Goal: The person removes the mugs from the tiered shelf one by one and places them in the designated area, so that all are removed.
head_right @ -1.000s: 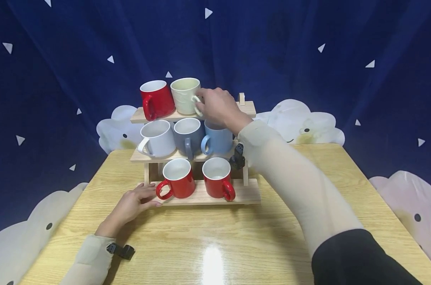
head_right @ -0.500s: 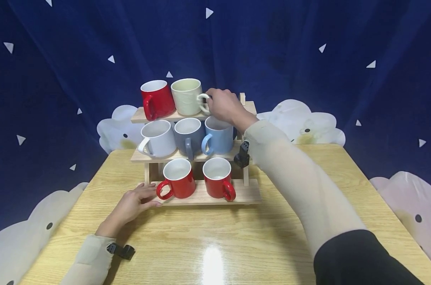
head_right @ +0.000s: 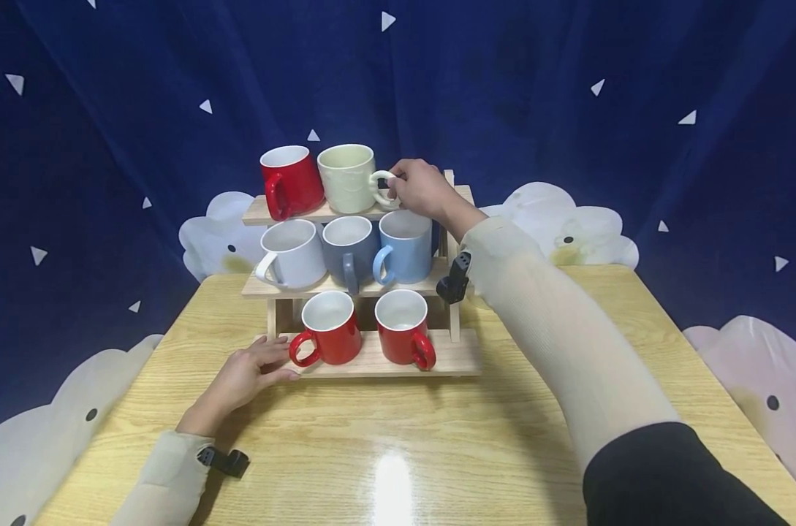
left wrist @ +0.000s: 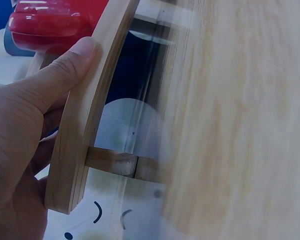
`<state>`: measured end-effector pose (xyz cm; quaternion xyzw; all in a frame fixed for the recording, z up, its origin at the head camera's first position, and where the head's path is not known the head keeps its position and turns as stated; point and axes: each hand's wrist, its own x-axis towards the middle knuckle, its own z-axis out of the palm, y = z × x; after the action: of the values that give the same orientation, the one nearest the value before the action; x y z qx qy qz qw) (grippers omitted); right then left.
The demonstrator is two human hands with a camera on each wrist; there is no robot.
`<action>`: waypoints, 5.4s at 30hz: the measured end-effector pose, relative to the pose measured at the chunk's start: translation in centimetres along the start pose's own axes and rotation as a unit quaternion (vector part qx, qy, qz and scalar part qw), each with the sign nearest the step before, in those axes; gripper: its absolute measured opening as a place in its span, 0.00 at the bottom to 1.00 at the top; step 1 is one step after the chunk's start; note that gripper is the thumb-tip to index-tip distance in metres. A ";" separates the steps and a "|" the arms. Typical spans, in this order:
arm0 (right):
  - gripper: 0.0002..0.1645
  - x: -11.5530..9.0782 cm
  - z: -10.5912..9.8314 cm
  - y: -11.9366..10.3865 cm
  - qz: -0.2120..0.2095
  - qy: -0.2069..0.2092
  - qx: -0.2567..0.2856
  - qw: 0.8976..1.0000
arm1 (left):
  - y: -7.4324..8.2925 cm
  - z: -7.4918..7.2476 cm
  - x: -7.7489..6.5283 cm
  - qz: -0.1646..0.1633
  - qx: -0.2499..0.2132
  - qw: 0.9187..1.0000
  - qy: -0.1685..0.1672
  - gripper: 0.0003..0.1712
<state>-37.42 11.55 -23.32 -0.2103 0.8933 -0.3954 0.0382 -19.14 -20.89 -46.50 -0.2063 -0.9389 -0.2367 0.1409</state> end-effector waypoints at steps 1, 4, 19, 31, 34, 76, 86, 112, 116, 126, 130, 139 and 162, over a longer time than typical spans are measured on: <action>0.18 0.0 -0.1 0.0 0.006 -0.004 0.006 1.000 | 0.0 0.0 0.0 -0.001 -0.001 1.000 0.000 0.31; 0.19 -0.1 -0.1 -0.1 0.018 -0.011 0.012 1.000 | 0.0 -0.1 0.1 -0.002 -0.005 1.000 0.000 0.30; 0.15 -0.6 -0.8 -0.4 0.062 0.013 0.104 0.993 | 0.0 0.3 0.3 -0.002 -0.002 1.000 -0.007 0.30; 0.18 -1.7 -3.2 -0.6 0.067 0.040 0.140 0.987 | -0.1 0.3 0.3 -0.007 -0.006 1.000 -0.006 0.30; 0.19 -2.1 -3.8 -0.4 0.071 0.048 0.140 0.986 | -0.2 0.3 0.3 -0.006 -0.006 1.000 -0.005 0.30; 0.18 -9.4 -10.9 6.7 0.056 0.196 0.222 0.953 | -0.2 -0.7 -0.6 0.000 -0.002 1.000 -0.001 0.28; 0.12 -11.4 -12.3 9.5 0.047 0.213 0.263 0.940 | -0.1 -0.7 -0.7 0.005 0.000 1.000 -0.004 0.29; 0.13 -14.9 -11.3 17.6 0.087 0.235 0.197 0.948 | -0.1 -0.7 -0.6 0.003 -0.005 1.000 -0.001 0.29; 0.09 -15.2 -11.0 18.8 0.080 0.237 0.195 0.948 | -0.1 -0.7 -0.7 0.005 -0.006 1.000 0.003 0.29; 0.10 -15.9 -10.0 21.2 0.077 0.238 0.203 0.947 | -0.2 -0.7 -0.6 0.002 -0.007 1.000 -0.001 0.28; 0.10 -16.2 -9.4 22.0 0.081 0.237 0.200 0.947 | -0.1 -0.7 -0.7 -0.001 -0.006 1.000 -0.005 0.28; 0.09 -16.5 -8.2 23.8 0.099 0.236 0.189 0.948 | -0.1 -0.7 -0.8 -0.020 -0.016 1.000 -0.012 0.30; 0.24 -16.8 -4.3 27.9 0.132 0.237 0.172 0.947 | -0.3 -0.5 -0.8 0.005 -0.007 1.000 0.003 0.29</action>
<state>-32.81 37.99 -42.16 0.0190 0.8146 -0.5732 -0.0870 -18.45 -21.65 -46.46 -0.2107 -0.9358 -0.2433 0.1435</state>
